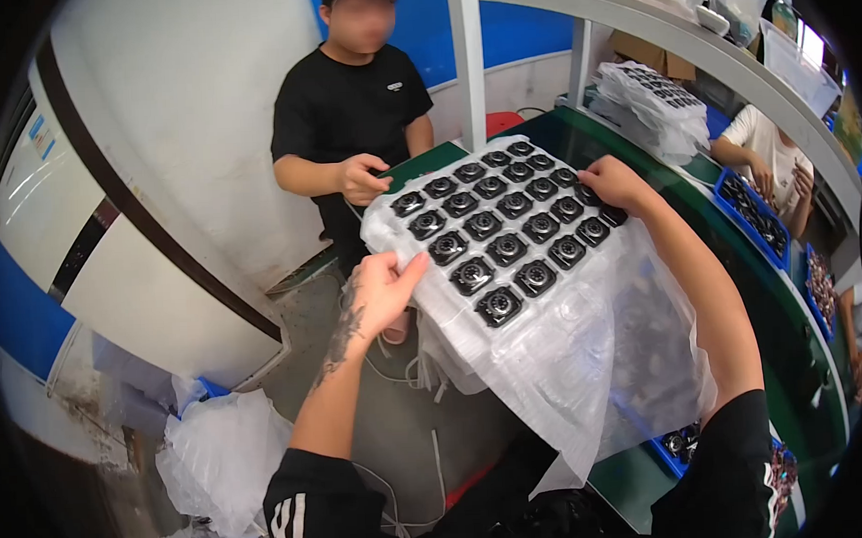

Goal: Manually assembling internal components and stickers for smartwatches on an assembly line.

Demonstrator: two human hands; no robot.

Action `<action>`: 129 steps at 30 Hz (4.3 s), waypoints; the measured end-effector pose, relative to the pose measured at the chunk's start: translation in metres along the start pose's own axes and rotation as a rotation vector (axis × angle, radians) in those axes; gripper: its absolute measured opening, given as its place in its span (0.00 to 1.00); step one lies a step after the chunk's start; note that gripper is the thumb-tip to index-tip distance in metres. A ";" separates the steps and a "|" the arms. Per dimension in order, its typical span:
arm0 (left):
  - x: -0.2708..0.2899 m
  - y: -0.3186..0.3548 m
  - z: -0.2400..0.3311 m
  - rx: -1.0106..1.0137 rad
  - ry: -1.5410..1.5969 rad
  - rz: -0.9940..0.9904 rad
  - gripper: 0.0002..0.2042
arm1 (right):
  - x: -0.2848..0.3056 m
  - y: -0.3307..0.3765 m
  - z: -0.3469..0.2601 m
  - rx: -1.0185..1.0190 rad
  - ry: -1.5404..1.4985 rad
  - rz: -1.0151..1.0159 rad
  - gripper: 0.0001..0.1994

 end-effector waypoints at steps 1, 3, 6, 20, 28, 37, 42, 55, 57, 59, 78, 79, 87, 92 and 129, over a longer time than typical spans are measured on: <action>0.002 -0.001 -0.002 -0.019 0.057 -0.031 0.15 | 0.001 -0.003 -0.003 -0.028 -0.020 0.003 0.16; 0.001 0.000 -0.001 -0.027 0.135 -0.097 0.14 | 0.003 0.000 -0.002 -0.063 -0.106 0.010 0.16; 0.006 0.015 0.026 0.106 0.458 -0.216 0.12 | 0.004 0.001 -0.005 -0.054 -0.255 0.028 0.15; 0.017 0.036 0.092 0.468 0.769 -0.237 0.10 | 0.022 0.008 -0.009 -0.231 -0.459 -0.308 0.13; 0.013 0.028 0.082 0.419 0.990 -0.158 0.09 | 0.026 0.019 -0.005 -0.185 -0.477 -0.350 0.24; 0.000 0.015 0.086 0.359 0.909 -0.212 0.09 | 0.030 0.032 -0.010 -0.104 -0.656 -0.378 0.13; -0.006 0.014 0.087 0.298 0.839 -0.222 0.10 | 0.031 0.038 -0.013 0.045 -0.687 -0.303 0.11; 0.009 0.008 0.080 -0.061 0.741 -0.166 0.21 | 0.048 0.092 -0.036 0.088 -0.687 -0.087 0.11; 0.016 0.005 0.082 -0.056 0.732 -0.172 0.21 | 0.050 0.105 -0.038 0.060 -0.715 -0.081 0.11; 0.022 0.005 0.086 -0.067 0.731 -0.177 0.21 | 0.055 0.119 -0.042 -0.003 -0.792 -0.091 0.09; -0.031 0.051 0.163 -0.133 0.844 -0.594 0.18 | 0.055 0.365 0.032 -0.272 -1.271 0.243 0.08; -0.035 0.047 0.166 -0.163 0.803 -0.640 0.18 | 0.051 0.373 0.033 -0.279 -1.320 0.259 0.08; -0.075 0.043 0.165 -0.289 0.285 -0.685 0.19 | 0.028 0.410 0.026 -0.391 -1.479 0.458 0.10; -0.079 0.008 0.200 -0.128 0.263 -0.773 0.26 | 0.029 0.432 0.027 -0.519 -1.635 0.554 0.09; -0.118 0.052 0.297 -1.477 0.404 0.457 0.31 | 0.040 0.420 -0.042 -0.225 -2.853 0.308 0.17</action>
Point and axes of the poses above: each hand's wrist, its own y-axis away from the middle knuckle, its own x-axis out of the back of the hand, z = x × y, the point moved 2 cm from there along -y, towards the middle knuckle, and after that the axes turned 6 degrees about -x, right-handed, at the moved point
